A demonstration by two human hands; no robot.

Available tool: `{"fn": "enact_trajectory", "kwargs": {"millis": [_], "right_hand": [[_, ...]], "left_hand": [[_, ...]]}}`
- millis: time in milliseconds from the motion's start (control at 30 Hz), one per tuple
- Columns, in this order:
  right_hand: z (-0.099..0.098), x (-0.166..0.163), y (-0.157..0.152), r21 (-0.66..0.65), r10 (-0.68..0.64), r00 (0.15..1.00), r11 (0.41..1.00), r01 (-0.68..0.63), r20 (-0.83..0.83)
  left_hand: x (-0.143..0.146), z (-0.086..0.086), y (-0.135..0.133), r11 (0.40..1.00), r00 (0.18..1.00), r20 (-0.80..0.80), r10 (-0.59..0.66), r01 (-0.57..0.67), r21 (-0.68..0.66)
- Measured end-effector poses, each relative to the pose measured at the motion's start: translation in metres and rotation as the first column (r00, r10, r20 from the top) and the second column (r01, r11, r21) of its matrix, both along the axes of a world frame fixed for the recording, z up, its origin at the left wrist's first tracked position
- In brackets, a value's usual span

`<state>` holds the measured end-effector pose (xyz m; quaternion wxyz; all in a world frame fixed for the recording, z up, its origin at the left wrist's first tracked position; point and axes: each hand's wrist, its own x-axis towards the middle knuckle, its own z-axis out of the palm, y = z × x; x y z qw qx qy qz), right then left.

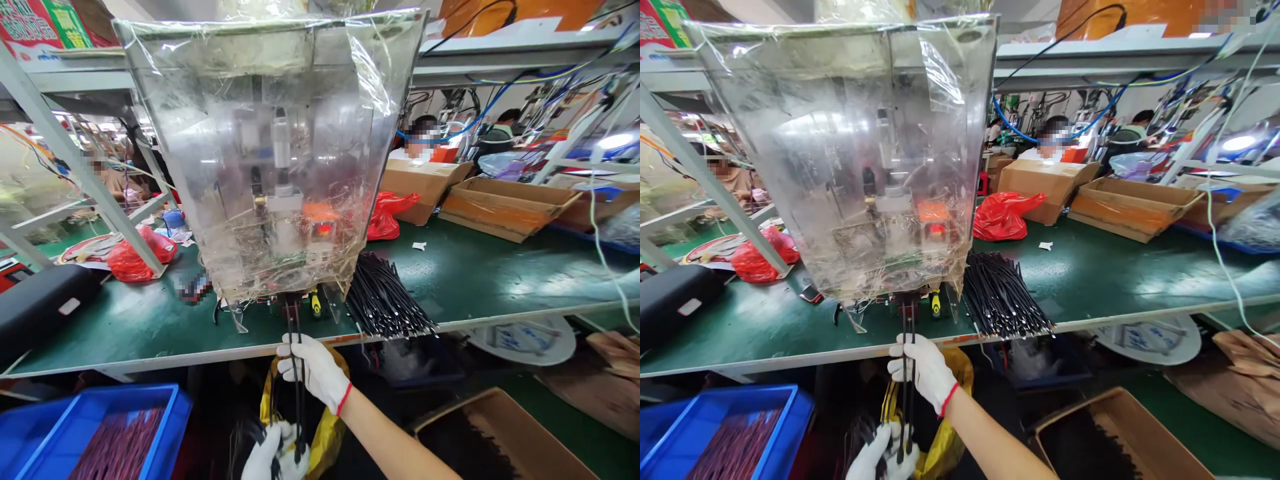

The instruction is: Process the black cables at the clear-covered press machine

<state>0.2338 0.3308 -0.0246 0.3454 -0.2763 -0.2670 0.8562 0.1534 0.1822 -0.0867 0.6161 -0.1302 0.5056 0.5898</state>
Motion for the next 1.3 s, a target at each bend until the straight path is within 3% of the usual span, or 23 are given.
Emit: {"fn": "enact_trajectory", "kwargs": {"millis": [67, 200, 367, 433, 767, 1300], "right_hand": [[0.013, -0.008, 0.016, 0.009, -0.005, 1.000, 1.000, 0.005, -0.009], [0.027, -0.015, 0.040, 0.033, -0.022, 0.999, 0.999, 0.020, 0.036], [0.018, -0.003, 0.030, -0.020, 0.170, 0.974, 0.985, -0.169, 0.150], [0.015, -0.001, 0.026, -0.022, 0.176, 0.962, 0.984, -0.175, 0.209], [0.020, -0.021, 0.054, -0.044, 0.102, 0.979, 0.994, -0.096, 0.175], [0.026, -0.027, 0.057, -0.077, 0.084, 0.975, 0.995, -0.070, 0.204]], "left_hand": [[0.001, 0.014, 0.013, 0.998, 1.000, 0.000, 0.017, -0.017, 0.060], [0.001, 0.043, 0.029, 0.981, 0.997, -0.043, -0.071, 0.077, 0.180], [0.005, 0.066, 0.038, 0.990, 0.999, -0.017, -0.031, 0.033, 0.139], [0.007, 0.069, 0.040, 0.994, 1.000, -0.004, -0.005, 0.005, 0.110], [0.004, 0.055, 0.037, 0.995, 0.999, 0.033, -0.005, 0.001, 0.096], [-0.002, 0.039, 0.029, 0.992, 0.999, 0.021, -0.050, 0.048, 0.116]]}}
